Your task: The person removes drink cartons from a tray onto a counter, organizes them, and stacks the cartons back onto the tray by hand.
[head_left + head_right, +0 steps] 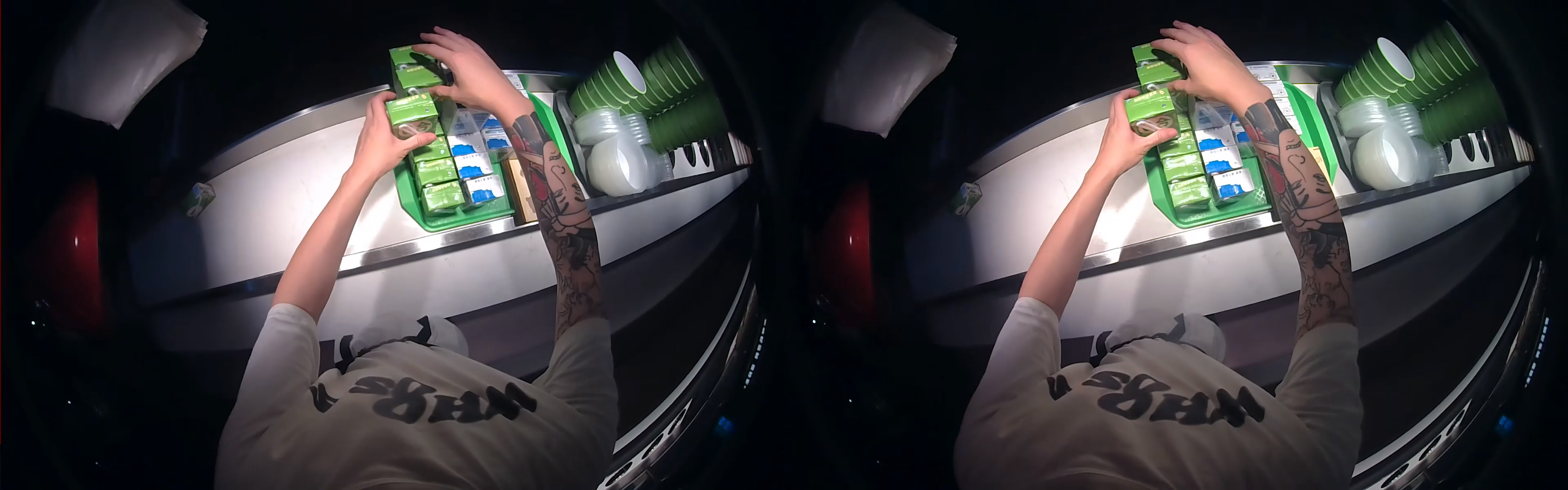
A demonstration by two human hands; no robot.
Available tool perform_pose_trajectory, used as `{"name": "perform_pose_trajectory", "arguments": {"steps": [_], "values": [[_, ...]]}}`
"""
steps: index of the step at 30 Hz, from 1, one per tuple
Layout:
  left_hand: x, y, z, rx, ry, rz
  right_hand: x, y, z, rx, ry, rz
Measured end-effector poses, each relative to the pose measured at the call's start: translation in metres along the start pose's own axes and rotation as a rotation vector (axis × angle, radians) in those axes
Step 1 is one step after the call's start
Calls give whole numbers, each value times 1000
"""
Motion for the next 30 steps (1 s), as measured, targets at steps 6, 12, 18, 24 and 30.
{"name": "perform_pose_trajectory", "arguments": {"steps": [6,12,18,24,30], "values": [[-2,-8,-1,27,-73,66,16,-37,41,77,-195,-419],[15,-19,-2,151,-198,97,23,-55,46,126,-291,-384],[24,-26,-4,-25,-196,115,35,-49,43,82,-268,-384],[20,-28,-5,94,-186,174,38,-48,30,11,-313,-495],[19,-24,-5,-15,-79,85,50,-46,7,80,-273,-397]]}}
Point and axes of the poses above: each hand's wrist, its own x-axis towards the middle knuckle, its own y-axis out of the back of the hand, z = x × y, the point moved 8 cm from there along x, towards the middle knuckle, and after that the axes turned 4 degrees about -z, right-handed, at the moved point
